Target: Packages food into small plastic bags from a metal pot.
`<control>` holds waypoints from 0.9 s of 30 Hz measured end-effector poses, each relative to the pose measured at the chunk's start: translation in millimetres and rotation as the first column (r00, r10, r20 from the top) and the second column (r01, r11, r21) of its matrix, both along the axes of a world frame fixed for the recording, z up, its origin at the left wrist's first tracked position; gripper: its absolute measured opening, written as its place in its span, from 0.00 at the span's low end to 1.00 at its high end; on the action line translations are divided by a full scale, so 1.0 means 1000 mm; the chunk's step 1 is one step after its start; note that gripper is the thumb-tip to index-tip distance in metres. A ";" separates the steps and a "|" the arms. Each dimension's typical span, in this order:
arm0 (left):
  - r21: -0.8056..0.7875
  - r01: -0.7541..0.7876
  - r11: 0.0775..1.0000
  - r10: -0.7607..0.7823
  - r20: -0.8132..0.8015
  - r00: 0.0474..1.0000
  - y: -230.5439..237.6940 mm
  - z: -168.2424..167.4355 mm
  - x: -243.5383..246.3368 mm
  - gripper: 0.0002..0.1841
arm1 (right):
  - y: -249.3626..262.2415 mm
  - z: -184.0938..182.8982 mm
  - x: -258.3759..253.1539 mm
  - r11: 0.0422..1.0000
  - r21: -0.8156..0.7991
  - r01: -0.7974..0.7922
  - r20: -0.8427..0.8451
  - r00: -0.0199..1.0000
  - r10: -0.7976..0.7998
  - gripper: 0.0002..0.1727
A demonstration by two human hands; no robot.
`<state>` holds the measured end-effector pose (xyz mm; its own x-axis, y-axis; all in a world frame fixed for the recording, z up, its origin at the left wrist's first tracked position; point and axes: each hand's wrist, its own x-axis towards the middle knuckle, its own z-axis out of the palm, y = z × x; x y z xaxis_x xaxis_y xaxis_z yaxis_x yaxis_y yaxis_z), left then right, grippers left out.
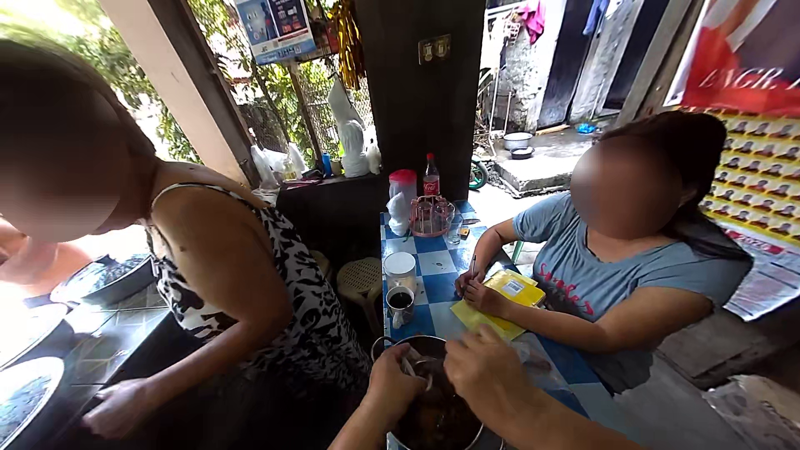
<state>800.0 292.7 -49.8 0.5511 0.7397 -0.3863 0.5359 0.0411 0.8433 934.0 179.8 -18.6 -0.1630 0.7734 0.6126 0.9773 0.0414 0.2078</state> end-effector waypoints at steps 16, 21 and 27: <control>-0.050 -0.075 0.996 0.081 0.140 0.987 0.010 0.000 -0.025 0.35 | -0.032 -0.014 0.007 0.372 -0.921 0.116 -0.249 0.559 -0.791 0.17; -0.011 -0.037 0.999 0.038 0.121 0.992 0.014 -0.001 -0.022 0.35 | -0.029 0.001 0.007 0.379 -0.915 0.140 -0.243 0.559 -0.793 0.17; -0.054 -0.097 0.994 0.103 0.130 0.986 0.018 -0.005 -0.020 0.36 | -0.028 0.029 0.018 0.403 -0.900 0.165 -0.244 0.575 -0.781 0.16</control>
